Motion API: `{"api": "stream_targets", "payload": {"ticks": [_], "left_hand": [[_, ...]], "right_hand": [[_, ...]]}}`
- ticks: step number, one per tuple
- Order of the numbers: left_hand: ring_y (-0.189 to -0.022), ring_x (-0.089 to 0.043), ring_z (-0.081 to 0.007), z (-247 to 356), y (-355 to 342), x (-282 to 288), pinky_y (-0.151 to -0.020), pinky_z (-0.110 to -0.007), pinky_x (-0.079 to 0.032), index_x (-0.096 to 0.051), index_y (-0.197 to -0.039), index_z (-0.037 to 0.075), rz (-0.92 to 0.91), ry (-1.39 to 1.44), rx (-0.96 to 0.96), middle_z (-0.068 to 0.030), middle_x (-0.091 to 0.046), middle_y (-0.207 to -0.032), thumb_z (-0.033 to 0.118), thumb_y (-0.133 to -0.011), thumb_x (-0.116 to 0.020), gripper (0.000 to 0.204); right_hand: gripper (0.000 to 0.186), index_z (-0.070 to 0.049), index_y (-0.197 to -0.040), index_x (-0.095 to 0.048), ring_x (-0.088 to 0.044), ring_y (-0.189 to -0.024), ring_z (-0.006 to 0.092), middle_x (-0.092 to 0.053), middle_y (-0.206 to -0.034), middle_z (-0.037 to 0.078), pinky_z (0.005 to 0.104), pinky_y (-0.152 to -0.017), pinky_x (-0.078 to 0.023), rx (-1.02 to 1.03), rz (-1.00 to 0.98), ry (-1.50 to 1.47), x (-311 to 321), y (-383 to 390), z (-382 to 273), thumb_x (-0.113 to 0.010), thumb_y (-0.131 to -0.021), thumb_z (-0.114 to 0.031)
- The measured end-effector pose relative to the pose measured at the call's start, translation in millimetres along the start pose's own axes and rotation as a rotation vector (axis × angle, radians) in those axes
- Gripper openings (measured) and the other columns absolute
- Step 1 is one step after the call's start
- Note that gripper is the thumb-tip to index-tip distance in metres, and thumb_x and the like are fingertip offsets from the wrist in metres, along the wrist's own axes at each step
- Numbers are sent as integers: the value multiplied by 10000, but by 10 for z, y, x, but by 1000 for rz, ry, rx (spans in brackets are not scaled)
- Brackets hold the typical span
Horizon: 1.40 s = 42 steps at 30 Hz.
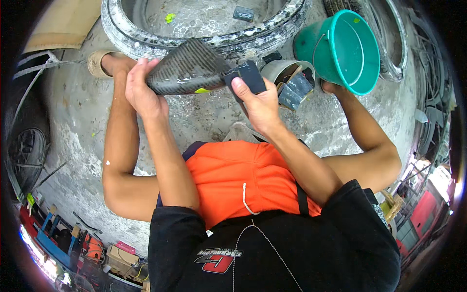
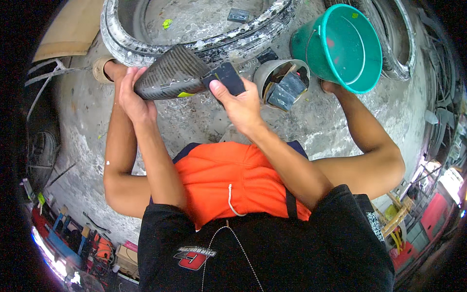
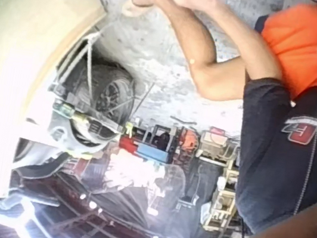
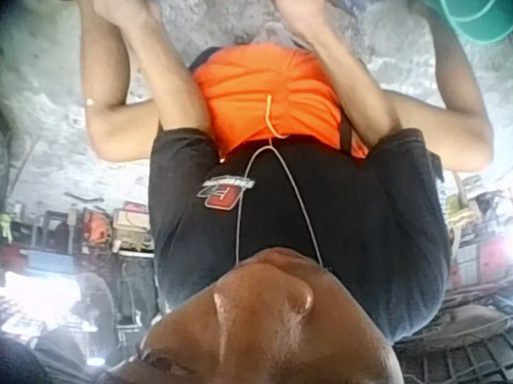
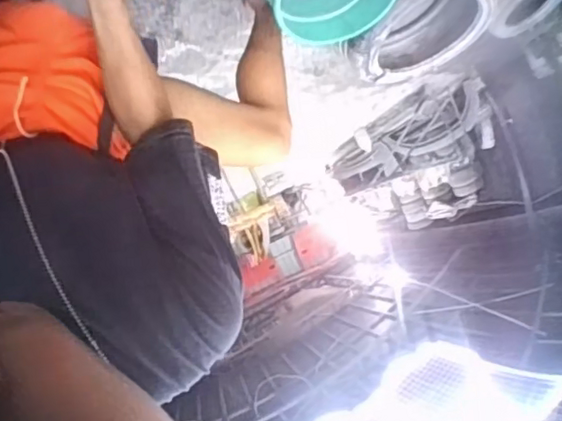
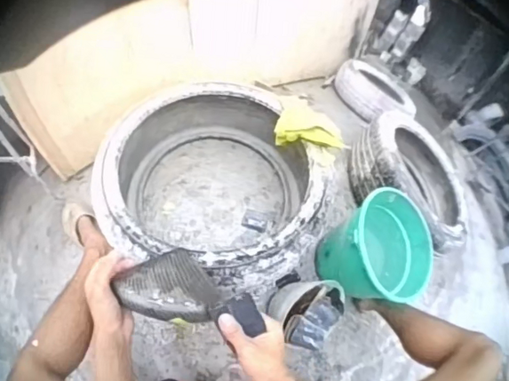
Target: The worker is wet-sanding a small carbon-fiber or fiberglass automotive component, likely a mirror cap or small trim piece.
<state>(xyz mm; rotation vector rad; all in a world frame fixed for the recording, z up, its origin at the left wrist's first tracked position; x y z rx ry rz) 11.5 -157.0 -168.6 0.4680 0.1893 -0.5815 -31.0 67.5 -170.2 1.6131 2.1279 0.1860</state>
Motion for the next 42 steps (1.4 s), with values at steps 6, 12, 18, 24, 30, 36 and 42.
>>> {"api": "stream_targets", "payload": {"ticks": [6, 12, 18, 24, 30, 36, 42], "left_hand": [[-1019, -587, -205, -327, 84, -228, -944, -380, -493, -433, -1291, -46, 476, 94, -387, -160, -550, -1172, 233, -953, -667, 496], [-1062, -530, -204, -561, 91, -490, -924, -365, -474, -430, -1279, -66, 466, 64, -346, -140, -453, -1217, 345, -955, -682, 581], [-1099, -478, -238, -544, -10, -411, -974, -387, -432, -434, -1285, -57, 477, -52, -368, -177, -413, -1246, 390, -964, -661, 595], [-1194, -439, -283, -357, 114, -555, -1084, -414, -327, -581, -1265, 47, 448, -379, -554, -171, -432, -1271, 228, -854, -779, 491], [-1162, -443, -263, -336, 97, -546, -1058, -384, -337, -588, -1218, 56, 505, -296, -477, -141, -416, -1228, 120, -788, -760, 468], [-1172, -392, -292, -366, 49, -580, -1034, -396, -340, -580, -1182, 69, 545, -318, -467, -144, -395, -1201, 125, -771, -747, 447], [-1223, -385, -321, -356, 55, -659, -1081, -425, -296, -576, -1188, 78, 586, -368, -504, -194, -416, -1262, 177, -787, -771, 456]], "right_hand": [[197, -31, -1016, -719, -530, -742, 35, -641, -856, -61, 219, -643, -446, -55, -60, 26, -14, -16, 43, -787, -916, -187], [270, -2, -1081, -721, -560, -765, 88, -650, -864, -13, 251, -708, -471, 98, 2, 417, -1, -110, -446, -795, -895, -182], [289, 6, -1045, -738, -597, -753, 160, -663, -841, 85, 303, -708, -486, 272, -18, 745, 133, -317, -681, -816, -855, -196], [256, 4, -1005, -736, -630, -797, 271, -665, -898, 129, 348, -710, -510, 377, -89, 1009, -146, -401, -681, -818, -823, -156], [205, -2, -1029, -743, -665, -831, 289, -687, -941, 137, 352, -708, -528, 490, -240, 1123, -101, -286, -775, -768, -831, -49], [172, 14, -993, -733, -652, -787, 281, -689, -881, 135, 339, -731, -509, 595, -269, 1146, -54, -367, -768, -752, -825, -19], [117, 21, -924, -703, -593, -734, 311, -612, -787, 139, 369, -678, -465, 734, -335, 1259, -147, -684, -798, -748, -844, -52]]}}
Point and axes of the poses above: each hand's wrist, its own y-axis away from the middle knuckle, its own x-axis out of the back of the hand, z = x × y, the point moved 1 cm from there along -y, towards the middle knuckle
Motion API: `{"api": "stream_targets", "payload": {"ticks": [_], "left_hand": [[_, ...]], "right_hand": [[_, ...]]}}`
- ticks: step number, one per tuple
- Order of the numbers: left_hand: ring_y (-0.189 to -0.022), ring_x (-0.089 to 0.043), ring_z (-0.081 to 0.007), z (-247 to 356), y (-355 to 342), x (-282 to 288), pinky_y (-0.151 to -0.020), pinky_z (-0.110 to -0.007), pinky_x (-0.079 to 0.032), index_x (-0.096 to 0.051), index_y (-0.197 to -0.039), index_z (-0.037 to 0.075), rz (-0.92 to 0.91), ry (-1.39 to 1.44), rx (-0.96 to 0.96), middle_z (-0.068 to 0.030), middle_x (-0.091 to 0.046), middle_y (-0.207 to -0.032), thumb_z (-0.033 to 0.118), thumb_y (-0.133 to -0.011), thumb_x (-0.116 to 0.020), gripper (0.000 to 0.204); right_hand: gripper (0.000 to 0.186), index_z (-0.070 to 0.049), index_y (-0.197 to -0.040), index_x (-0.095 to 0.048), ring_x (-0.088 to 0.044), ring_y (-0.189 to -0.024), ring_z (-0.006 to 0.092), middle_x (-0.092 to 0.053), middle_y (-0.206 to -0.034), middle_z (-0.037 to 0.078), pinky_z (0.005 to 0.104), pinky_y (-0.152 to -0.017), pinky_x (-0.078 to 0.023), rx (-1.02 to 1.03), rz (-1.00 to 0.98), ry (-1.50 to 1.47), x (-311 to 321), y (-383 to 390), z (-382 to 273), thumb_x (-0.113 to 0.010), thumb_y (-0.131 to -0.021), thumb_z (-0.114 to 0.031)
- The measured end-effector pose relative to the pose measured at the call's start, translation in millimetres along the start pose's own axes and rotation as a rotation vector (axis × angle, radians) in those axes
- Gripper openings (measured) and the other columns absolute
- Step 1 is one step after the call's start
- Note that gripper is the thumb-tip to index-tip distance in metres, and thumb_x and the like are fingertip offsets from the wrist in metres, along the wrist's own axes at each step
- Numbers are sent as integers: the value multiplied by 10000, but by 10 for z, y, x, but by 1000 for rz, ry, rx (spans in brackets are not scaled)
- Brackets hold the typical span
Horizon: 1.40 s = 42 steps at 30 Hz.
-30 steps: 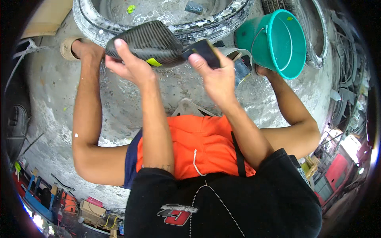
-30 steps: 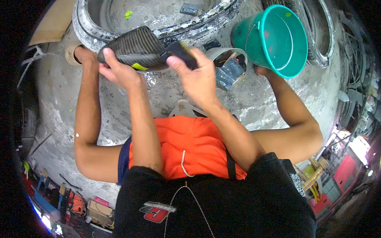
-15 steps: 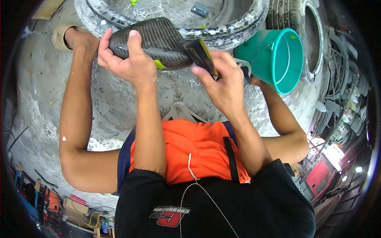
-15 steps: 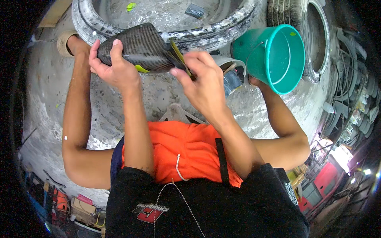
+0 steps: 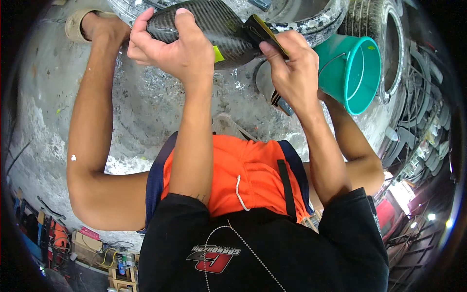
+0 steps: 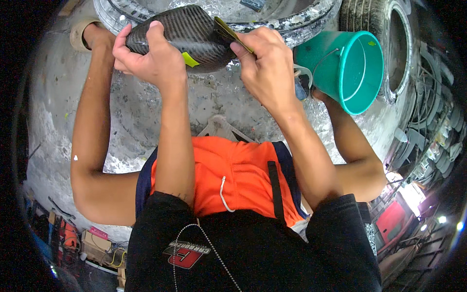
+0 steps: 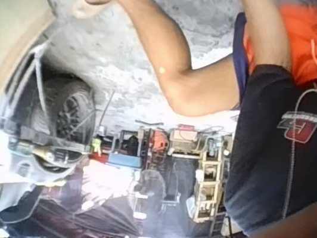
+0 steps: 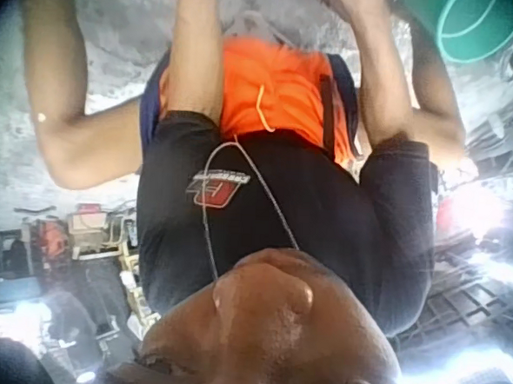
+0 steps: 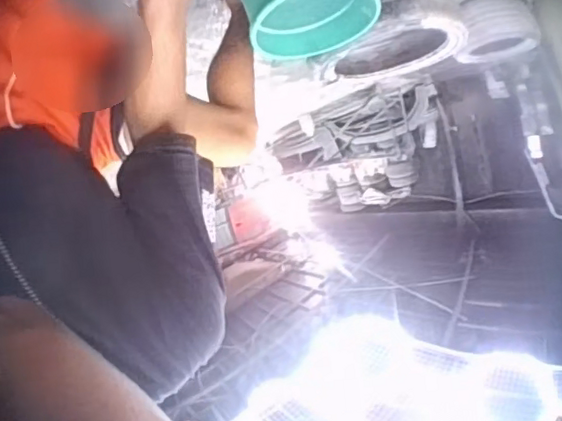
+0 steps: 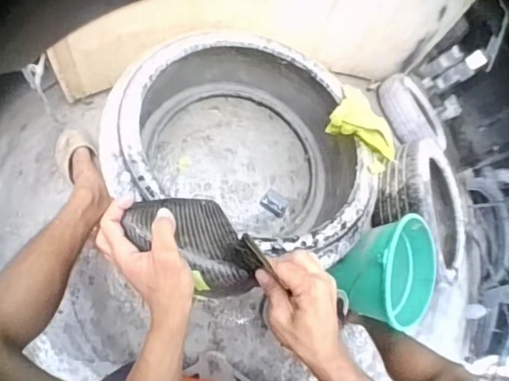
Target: The worker is wet-sanding a small carbon-fiber or fiberglass automotive component, likely a mirror cap or small trim piece.
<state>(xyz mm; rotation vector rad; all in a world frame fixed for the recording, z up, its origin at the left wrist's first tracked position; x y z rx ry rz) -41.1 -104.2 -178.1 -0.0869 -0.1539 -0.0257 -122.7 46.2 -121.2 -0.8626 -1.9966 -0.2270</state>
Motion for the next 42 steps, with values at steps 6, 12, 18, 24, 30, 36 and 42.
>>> {"api": "stream_targets", "payload": {"ticks": [6, 12, 18, 24, 30, 36, 42], "left_hand": [[-1224, -367, -330, -53, 41, -42, -1087, -444, -279, -557, -1229, 80, 4, -102, -62, -203, -408, -1250, 199, -809, -748, 477], [-1198, -343, -353, -26, 10, 112, -1063, -470, -301, -514, -1292, 28, -55, -99, -60, -202, -371, -1207, 163, -822, -729, 534], [-1292, -286, -437, 99, 66, 303, -1079, -550, -326, -446, -1425, 61, -329, -300, -240, -301, -304, -1348, 396, -697, -902, 922], [-1379, -251, -429, 185, 161, 487, -1117, -514, -335, -512, -1392, 159, -613, -359, -381, -313, -268, -1453, 512, -522, -978, 1048], [-1355, -231, -468, 118, 209, 382, -1115, -580, -261, -563, -1306, 223, -518, -418, -370, -306, -244, -1411, 563, -506, -960, 956], [-1372, -214, -490, 108, 212, 362, -1120, -612, -241, -557, -1297, 213, -531, -385, -282, -327, -190, -1452, 558, -521, -953, 937], [-1409, -156, -493, 163, 200, 341, -1130, -610, -224, -552, -1288, 193, -541, -415, -309, -360, -147, -1479, 563, -521, -950, 940]], "right_hand": [[101, 23, -941, -697, -561, -706, 324, -569, -760, 147, 381, -647, -445, 28, -46, 16, 73, 32, -1, -722, -861, -33], [95, 26, -946, -698, -559, -690, 314, -559, -748, 145, 379, -633, -447, 4, -84, 16, 78, 101, -101, -717, -869, -26], [110, 22, -978, -711, -608, -744, 266, -627, -832, 124, 351, -676, -485, -172, -51, -95, 170, 230, 2, -710, -889, -42], [140, 10, -998, -730, -631, -764, 259, -653, -894, 132, 354, -689, -501, -352, -72, -243, 268, 183, 25, -721, -864, -31], [169, -4, -1007, -742, -626, -753, 296, -637, -790, 136, 369, -688, -495, -215, -88, -41, 301, 168, 98, -719, -841, -21], [184, -15, -1008, -747, -613, -749, 326, -615, -768, 141, 390, -702, -498, -99, -69, -24, 287, 200, 128, -699, -831, -4], [109, 11, -959, -721, -573, -669, 278, -574, -745, 121, 364, -622, -449, 61, 21, 1, 80, -30, 214, -718, -850, 3]]}}
Point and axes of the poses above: each hand's wrist, its own y-axis away from the middle knuckle, its own x-axis out of the back of the hand, z = x × y, the point moved 1 cm from there along -y, towards the middle knuckle
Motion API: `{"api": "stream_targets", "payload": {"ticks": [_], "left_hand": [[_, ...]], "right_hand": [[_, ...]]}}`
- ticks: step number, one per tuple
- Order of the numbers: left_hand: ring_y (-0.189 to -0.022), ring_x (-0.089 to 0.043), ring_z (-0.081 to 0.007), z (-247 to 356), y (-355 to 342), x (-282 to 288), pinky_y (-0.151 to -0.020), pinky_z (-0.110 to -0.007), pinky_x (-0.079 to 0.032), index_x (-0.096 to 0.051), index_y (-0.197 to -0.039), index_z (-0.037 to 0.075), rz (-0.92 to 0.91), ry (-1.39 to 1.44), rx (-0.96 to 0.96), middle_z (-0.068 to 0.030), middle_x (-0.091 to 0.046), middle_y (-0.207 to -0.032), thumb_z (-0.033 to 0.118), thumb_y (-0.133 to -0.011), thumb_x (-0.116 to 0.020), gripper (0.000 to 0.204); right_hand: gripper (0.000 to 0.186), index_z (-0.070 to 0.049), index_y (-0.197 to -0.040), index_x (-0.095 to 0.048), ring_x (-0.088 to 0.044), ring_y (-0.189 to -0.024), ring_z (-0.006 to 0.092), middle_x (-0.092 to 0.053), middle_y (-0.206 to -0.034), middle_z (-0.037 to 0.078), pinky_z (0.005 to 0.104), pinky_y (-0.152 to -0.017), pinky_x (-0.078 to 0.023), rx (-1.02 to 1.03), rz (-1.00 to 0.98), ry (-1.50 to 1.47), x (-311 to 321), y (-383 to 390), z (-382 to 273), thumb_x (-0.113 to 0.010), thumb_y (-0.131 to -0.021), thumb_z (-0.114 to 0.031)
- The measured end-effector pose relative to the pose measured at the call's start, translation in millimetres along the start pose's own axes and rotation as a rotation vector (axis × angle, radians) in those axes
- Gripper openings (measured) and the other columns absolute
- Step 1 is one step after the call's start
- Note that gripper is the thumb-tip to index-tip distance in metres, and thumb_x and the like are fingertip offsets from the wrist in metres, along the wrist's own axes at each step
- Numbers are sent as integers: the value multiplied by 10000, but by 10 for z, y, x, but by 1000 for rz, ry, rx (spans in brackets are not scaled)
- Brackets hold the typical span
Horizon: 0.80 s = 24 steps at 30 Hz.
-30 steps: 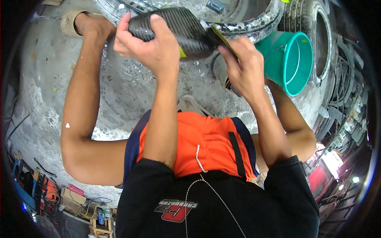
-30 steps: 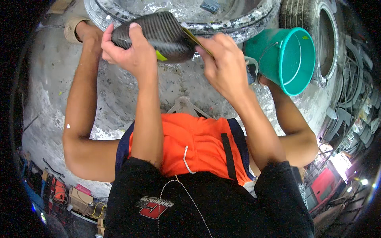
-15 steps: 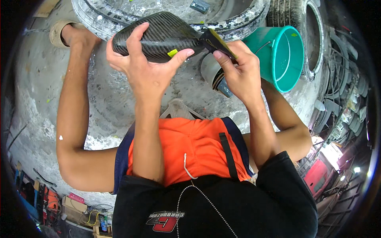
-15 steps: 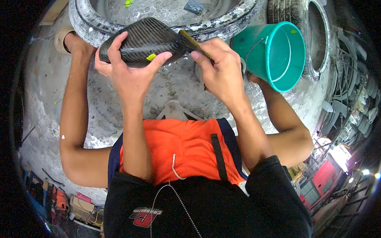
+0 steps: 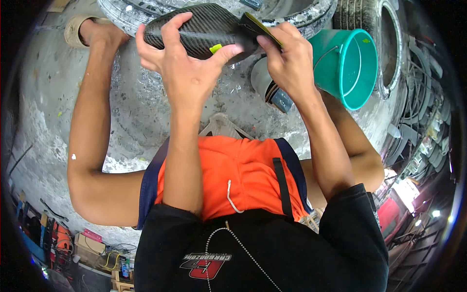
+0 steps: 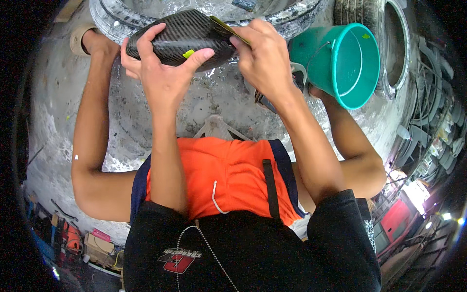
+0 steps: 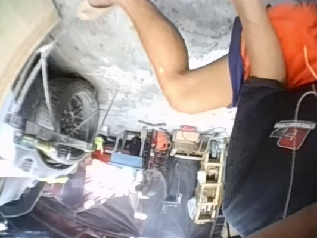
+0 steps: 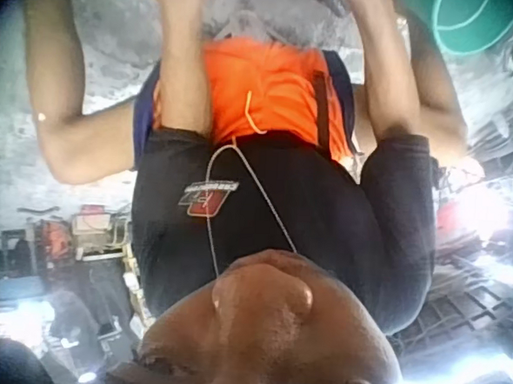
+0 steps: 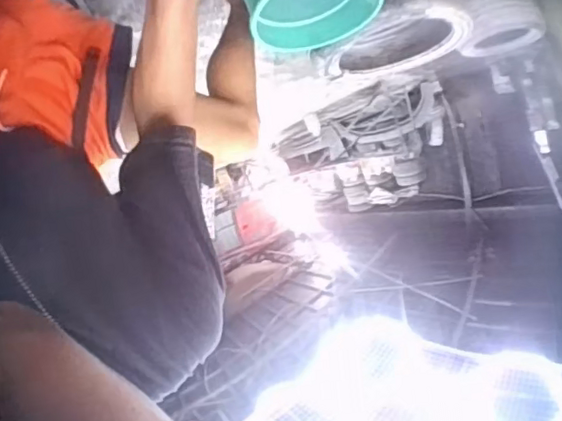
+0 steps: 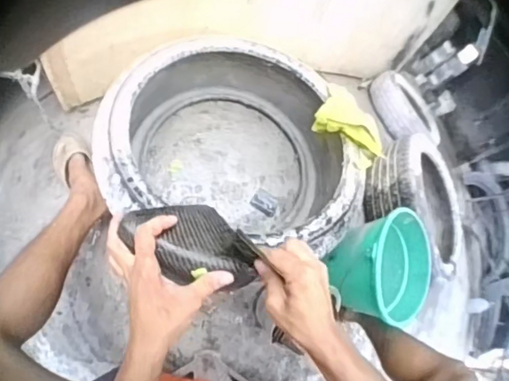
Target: The worker is wet-sanding a small carbon-fiber or fiberglass automotive component, likely a mirror cap or small trim piece.
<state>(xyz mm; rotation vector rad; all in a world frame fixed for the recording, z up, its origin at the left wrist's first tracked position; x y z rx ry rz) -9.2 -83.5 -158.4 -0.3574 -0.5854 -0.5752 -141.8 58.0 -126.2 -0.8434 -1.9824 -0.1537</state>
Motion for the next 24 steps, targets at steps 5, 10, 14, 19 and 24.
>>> {"api": "stream_targets", "payload": {"ticks": [5, 10, 14, 19, 24], "left_hand": [[-1401, -150, -488, -58, 12, -17, -1127, -604, -219, -535, -1302, 176, -24, -18, 8, -364, -163, -1462, 539, -521, -961, 961], [-1391, -147, -491, -39, -52, 20, -1128, -605, -216, -518, -1303, 161, -29, -36, 3, -368, -195, -1429, 528, -526, -964, 969], [-1388, -152, -484, -62, 22, -60, -1127, -607, -210, -518, -1294, 147, -52, -3, 11, -366, -193, -1430, 511, -528, -971, 962], [-1392, -157, -488, -48, -19, 8, -1128, -606, -206, -520, -1285, 155, -36, -8, -10, -372, -196, -1428, 514, -531, -970, 948], [-1394, -163, -485, -39, -7, -17, -1124, -597, -218, -518, -1293, 164, -52, -38, -9, -369, -219, -1427, 515, -518, -975, 966]], "right_hand": [[127, 7, -969, -720, -588, -681, 293, -593, -759, 131, 377, -636, -454, -84, -42, -43, 49, 198, 33, -717, -842, 2], [134, 5, -975, -716, -580, -738, 338, -566, -774, 151, 416, -675, -459, -13, -34, -35, 5, 11, -2, -696, -844, -17], [137, -1, -963, -726, -589, -795, 359, -561, -777, 153, 427, -710, -475, -111, -126, -32, 150, 174, 42, -682, -836, -21], [161, -2, -987, -728, -587, -791, 354, -554, -783, 151, 431, -727, -483, 3, -56, -22, 24, 10, 35, -679, -834, -14], [200, -12, -1020, -726, -602, -847, 359, -567, -804, 153, 443, -765, -483, -28, -108, -15, 107, 81, 27, -675, -827, -13]]}}
Point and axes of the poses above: each hand's wrist, its own y-axis away from the middle knuckle, its own x-axis out of the back of the hand, z = x × y, the point moved 1 cm from there along -y, towards the middle knuckle
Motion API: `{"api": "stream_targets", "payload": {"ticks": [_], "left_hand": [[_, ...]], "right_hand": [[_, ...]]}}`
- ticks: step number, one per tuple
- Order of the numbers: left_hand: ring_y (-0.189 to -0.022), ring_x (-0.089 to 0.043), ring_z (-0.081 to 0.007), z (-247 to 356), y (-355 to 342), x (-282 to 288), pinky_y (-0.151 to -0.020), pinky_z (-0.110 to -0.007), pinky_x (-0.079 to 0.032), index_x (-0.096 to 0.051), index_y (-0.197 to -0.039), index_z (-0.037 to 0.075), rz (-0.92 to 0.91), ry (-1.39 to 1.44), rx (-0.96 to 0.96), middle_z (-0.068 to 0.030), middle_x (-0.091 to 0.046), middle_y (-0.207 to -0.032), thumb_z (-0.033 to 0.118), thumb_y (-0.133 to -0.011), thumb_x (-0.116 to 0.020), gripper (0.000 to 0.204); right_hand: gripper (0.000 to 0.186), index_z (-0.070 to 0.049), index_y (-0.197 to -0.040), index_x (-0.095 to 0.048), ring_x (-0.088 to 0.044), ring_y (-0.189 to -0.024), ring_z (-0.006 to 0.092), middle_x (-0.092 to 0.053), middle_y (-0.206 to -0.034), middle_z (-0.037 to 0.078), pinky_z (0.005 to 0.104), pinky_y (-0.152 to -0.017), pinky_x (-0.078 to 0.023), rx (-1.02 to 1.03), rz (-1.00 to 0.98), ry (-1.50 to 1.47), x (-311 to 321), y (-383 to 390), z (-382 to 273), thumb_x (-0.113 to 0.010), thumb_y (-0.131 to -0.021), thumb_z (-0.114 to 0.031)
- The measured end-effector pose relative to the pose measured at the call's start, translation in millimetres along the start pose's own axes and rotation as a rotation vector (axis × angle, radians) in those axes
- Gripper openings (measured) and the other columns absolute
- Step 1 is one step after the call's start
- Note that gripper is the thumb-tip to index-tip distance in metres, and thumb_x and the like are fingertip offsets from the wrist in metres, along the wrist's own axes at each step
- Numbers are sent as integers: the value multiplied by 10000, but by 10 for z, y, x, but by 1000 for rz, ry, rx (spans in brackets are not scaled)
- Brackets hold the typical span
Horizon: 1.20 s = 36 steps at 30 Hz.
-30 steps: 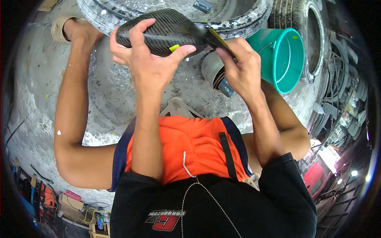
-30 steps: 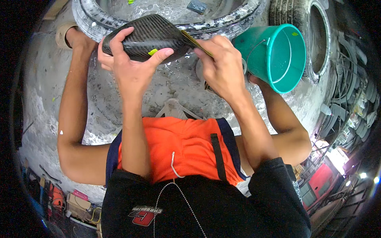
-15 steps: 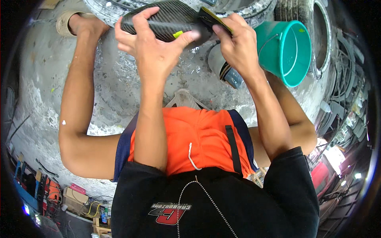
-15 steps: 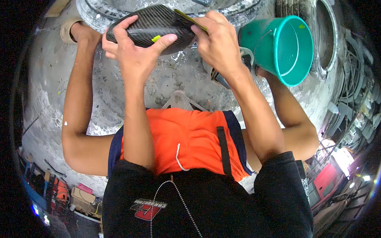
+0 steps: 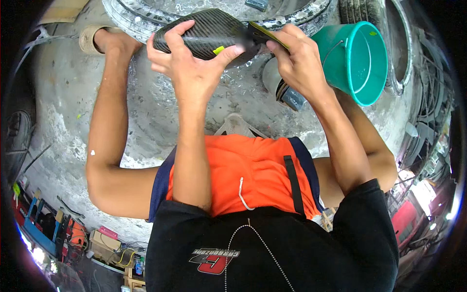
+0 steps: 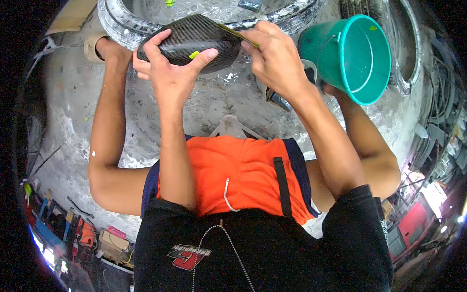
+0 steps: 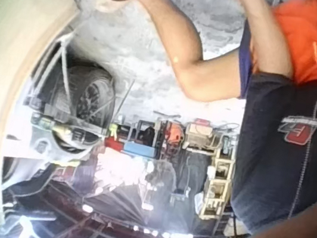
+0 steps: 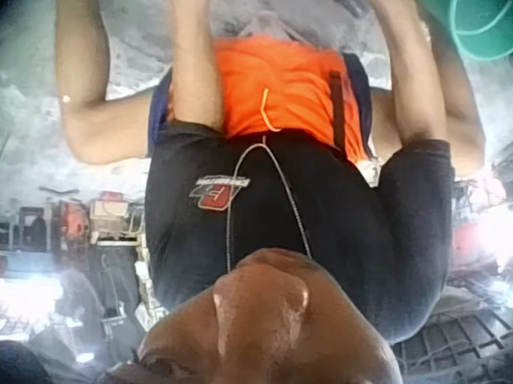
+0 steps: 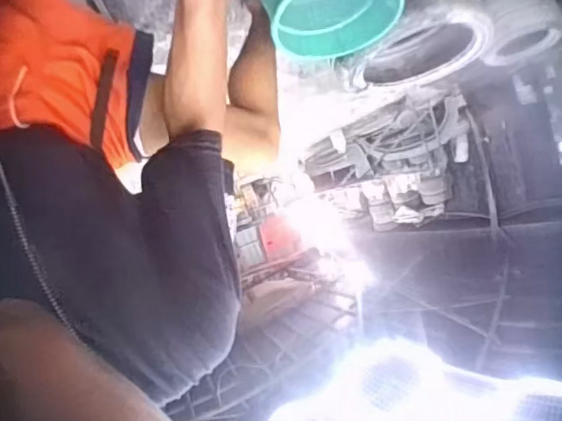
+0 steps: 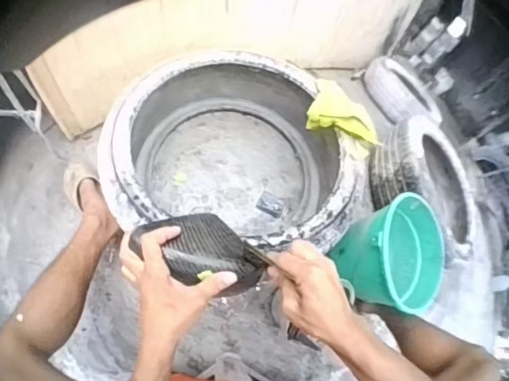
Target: The worker is wet-sanding a small carbon-fiber or fiberglass automotive component, likely a mirror cap or small trim piece.
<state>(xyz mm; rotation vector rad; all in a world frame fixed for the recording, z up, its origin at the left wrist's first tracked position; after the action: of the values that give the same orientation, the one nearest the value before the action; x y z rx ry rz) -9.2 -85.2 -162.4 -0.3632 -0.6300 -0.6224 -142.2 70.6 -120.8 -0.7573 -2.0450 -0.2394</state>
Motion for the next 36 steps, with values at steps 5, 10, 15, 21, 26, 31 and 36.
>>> {"api": "stream_targets", "payload": {"ticks": [5, 10, 15, 21, 26, 31, 36], "left_hand": [[-1435, -127, -503, 45, -42, 66, -1148, -599, -206, -481, -1372, 160, -77, -11, 78, -401, -154, -1490, 530, -504, -975, 1065], [-1511, 33, -506, 43, -18, 44, -1191, -622, -127, -252, -1580, 144, -80, -26, 43, -443, 65, -1563, 539, -526, -969, 1335], [-1483, -21, -556, 46, 39, 120, -1178, -638, -144, -271, -1591, 140, 8, -260, -124, -439, 73, -1562, 558, -540, -961, 1325], [-1430, -277, -507, 490, 27, -34, -1085, -779, -189, -600, -1394, 239, -282, -592, -668, -260, -253, -1601, 486, -726, -840, 752], [-1418, -319, -475, 526, -66, -100, -1093, -759, -200, -705, -1245, 188, -366, -624, -693, -220, -328, -1580, 258, -747, -835, 520], [-1386, -391, -428, 780, 81, -67, -1156, -535, -282, -735, -1196, 167, -346, -592, -830, -193, -475, -1498, 158, -768, -824, 437], [-1119, -646, -198, 1086, 325, -11, -1007, -325, -503, -579, -1329, -30, -535, 459, 14, -148, -666, -1253, 42, -956, -682, 394]], "right_hand": [[192, -8, -1049, -717, -596, -761, 335, -578, -815, 149, 393, -691, -471, 70, 109, -64, -102, -62, 92, -693, -862, -48], [241, -1, -1127, -704, -609, -766, 133, -685, -898, 39, 303, -699, -515, -668, 452, -497, 230, 514, 209, -722, -920, -122], [555, -51, -1455, -491, -581, -766, 83, -677, -1071, 43, 240, -627, -511, -589, 595, -641, 466, 662, 149, -707, -947, -110], [668, -32, -1509, -369, -554, -761, 62, -649, -1076, 56, 219, -628, -478, -656, 657, -875, 923, 879, 123, -621, -900, 75], [641, -20, -1490, -404, -601, -1001, 118, -622, -1213, 88, 267, -864, -507, -414, 727, -1030, 799, 1021, 371, -624, -897, 77], [613, -73, -1498, -427, -572, -767, 85, -667, -1090, 44, 241, -619, -507, -511, 610, -976, 770, 952, 248, -700, -949, -99], [638, -84, -1507, -408, -606, -803, 101, -665, -1022, 48, 242, -601, -515, -619, 163, -1496, 529, 1074, 236, -712, -947, -119]]}}
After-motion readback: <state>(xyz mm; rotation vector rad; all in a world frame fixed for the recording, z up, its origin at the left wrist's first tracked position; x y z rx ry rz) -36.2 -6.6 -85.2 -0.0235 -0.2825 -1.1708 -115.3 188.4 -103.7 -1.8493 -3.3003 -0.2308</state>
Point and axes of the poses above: each hand's wrist, its own y-axis away from the middle knuckle, its own x-axis out of the back of the hand, z = x × y, the point moved 1 cm from there along -y, towards the middle knuckle
